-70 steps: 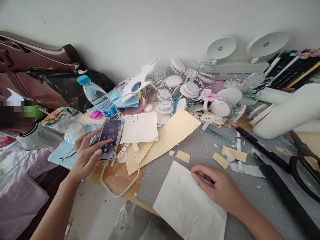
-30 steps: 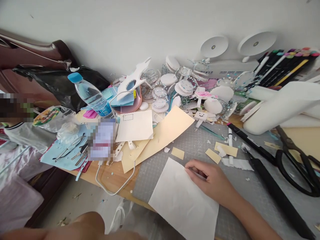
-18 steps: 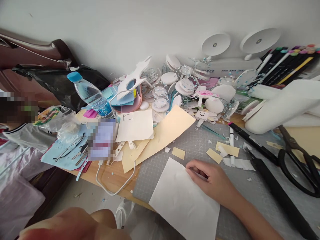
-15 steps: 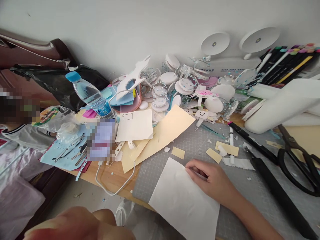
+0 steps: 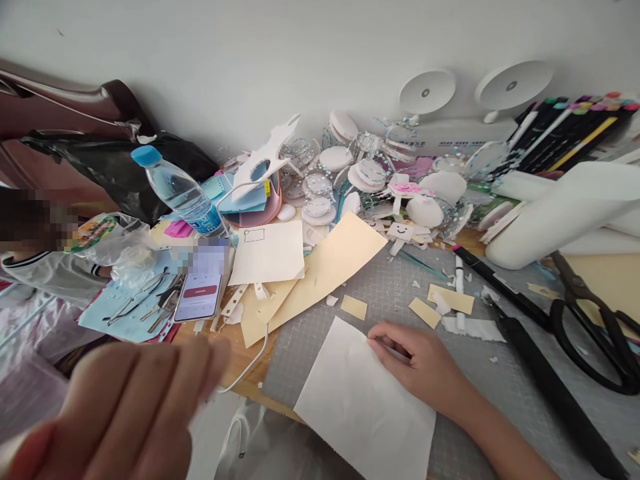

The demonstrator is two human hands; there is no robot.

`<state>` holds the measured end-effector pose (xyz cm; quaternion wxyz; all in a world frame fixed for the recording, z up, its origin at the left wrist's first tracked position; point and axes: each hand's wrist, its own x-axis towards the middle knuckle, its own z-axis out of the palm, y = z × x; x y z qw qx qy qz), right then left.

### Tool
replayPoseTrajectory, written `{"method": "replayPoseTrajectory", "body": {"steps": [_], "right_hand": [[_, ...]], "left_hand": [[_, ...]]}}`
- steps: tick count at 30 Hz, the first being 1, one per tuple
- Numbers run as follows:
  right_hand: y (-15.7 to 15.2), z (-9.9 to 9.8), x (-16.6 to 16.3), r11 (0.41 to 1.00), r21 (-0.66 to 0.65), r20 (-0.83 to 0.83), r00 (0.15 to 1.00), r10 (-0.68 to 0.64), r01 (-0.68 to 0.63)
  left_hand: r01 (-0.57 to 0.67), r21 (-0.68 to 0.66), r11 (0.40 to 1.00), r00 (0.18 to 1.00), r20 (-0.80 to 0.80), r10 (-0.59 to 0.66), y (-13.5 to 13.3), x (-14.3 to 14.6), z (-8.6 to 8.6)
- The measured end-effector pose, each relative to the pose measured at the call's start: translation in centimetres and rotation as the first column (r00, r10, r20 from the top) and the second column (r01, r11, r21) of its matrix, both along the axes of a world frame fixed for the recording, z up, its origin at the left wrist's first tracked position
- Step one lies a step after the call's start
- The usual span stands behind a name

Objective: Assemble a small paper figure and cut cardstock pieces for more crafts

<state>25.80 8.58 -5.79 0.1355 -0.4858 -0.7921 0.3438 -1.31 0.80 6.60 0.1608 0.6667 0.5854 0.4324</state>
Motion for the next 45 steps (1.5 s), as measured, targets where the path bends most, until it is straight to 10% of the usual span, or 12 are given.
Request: {"method": "replayPoseTrajectory", "body": {"steps": [3, 7, 11, 33, 36, 39, 42, 45], "right_hand": [[-0.1, 0.0, -0.1, 1.000, 0.012, -0.003, 1.000, 0.010, -0.010], [-0.2, -0.1, -0.2, 0.999, 0.034, 0.011, 1.000, 0.024, -0.024], [-0.2, -0.4, -0.1, 0.998, 0.056, 0.024, 0.999, 0.037, -0.038], [0.4, 1.3, 0.0, 0.997, 0.041, -0.043, 0.997, 0.060, -0.058], [0.8, 2.1, 0.6, 0.995, 0.054, -0.011, 0.996, 0.090, -0.089], [1.5, 2.9, 1.0, 0.989, 0.119, 0.023, 0.996, 0.091, -0.093], [2.2, 3.1, 0.4, 0.976, 0.205, 0.042, 0.997, 0.058, -0.066], [2.7, 2.7, -1.2, 0.965, 0.262, 0.048, 0.999, -0.010, -0.003]], "left_hand": [[-0.223, 0.151, 0.963, 0.949, 0.260, 0.179, 1.6, -4.2, -0.2], [-0.530, 0.030, 0.847, 0.818, -0.246, 0.520, 4.6, -9.1, -3.1], [-0.696, -0.169, 0.698, 0.653, -0.553, 0.517, 7.4, -10.4, -5.8], [-0.651, -0.138, 0.746, 0.645, -0.619, 0.449, 9.4, -9.3, -5.3], [-0.458, 0.088, 0.884, 0.739, -0.515, 0.434, 7.3, -7.5, -4.6], [-0.054, 0.136, 0.989, 0.897, -0.428, 0.108, 4.0, -3.7, -4.5], [0.375, -0.108, 0.921, 0.787, -0.488, -0.378, 0.9, 0.6, -6.0], [0.547, -0.243, 0.801, 0.623, -0.521, -0.583, -0.8, 3.9, -8.2]]}}
